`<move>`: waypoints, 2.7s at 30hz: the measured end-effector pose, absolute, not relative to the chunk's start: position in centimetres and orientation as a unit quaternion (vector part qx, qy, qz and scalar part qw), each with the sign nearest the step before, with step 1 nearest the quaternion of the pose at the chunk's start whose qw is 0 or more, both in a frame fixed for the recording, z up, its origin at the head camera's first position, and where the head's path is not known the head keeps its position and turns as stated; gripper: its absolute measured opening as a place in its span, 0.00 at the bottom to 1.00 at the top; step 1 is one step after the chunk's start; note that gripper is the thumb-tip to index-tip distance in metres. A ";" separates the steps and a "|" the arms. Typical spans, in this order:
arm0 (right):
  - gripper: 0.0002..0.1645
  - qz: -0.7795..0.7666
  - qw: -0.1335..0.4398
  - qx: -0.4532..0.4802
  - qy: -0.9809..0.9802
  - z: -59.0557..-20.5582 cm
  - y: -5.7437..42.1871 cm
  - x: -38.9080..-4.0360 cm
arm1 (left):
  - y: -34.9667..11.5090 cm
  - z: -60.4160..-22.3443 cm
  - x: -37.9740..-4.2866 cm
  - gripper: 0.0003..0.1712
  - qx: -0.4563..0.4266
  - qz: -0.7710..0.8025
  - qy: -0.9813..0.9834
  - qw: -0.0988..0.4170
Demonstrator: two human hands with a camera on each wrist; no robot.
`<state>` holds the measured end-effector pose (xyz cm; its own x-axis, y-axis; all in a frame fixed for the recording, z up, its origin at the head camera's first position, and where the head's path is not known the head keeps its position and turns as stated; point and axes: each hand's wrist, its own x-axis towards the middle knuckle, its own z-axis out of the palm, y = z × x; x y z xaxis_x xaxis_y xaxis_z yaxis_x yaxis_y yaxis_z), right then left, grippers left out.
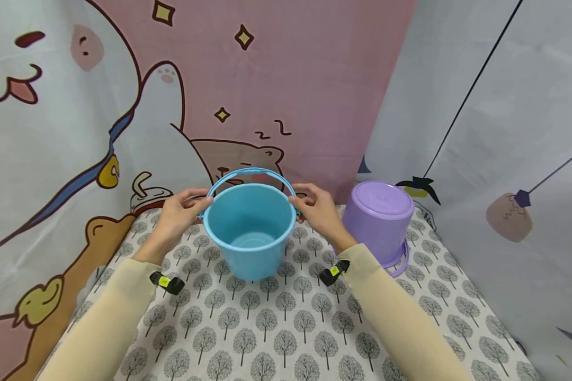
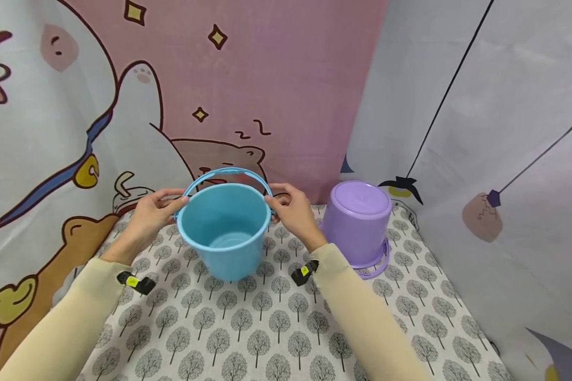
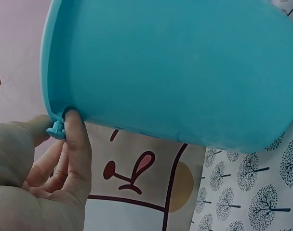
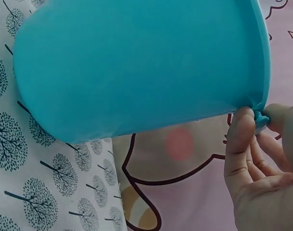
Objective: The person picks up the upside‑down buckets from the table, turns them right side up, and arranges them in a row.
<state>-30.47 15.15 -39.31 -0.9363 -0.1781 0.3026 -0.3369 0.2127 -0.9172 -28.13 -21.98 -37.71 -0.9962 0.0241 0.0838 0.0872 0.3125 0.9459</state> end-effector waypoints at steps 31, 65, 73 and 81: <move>0.29 0.641 0.009 0.138 -0.755 -41.1 11.5 -31.5 | -25.4 -39.9 -29.4 0.36 0.009 -0.600 -0.799 0.024; 0.29 0.577 -0.013 0.154 -0.802 -42.8 12.5 -30.1 | -26.2 -41.4 -28.3 0.55 0.014 -0.513 -0.858 -0.035; 0.31 0.553 -0.010 0.156 -0.818 -43.6 13.3 -29.5 | -26.1 -41.5 -27.2 0.55 0.000 -0.474 -0.880 -0.019; 0.30 0.540 -0.005 0.150 -0.828 -43.9 14.7 -28.5 | -25.9 -41.1 -25.8 0.46 -0.007 -0.428 -0.902 0.060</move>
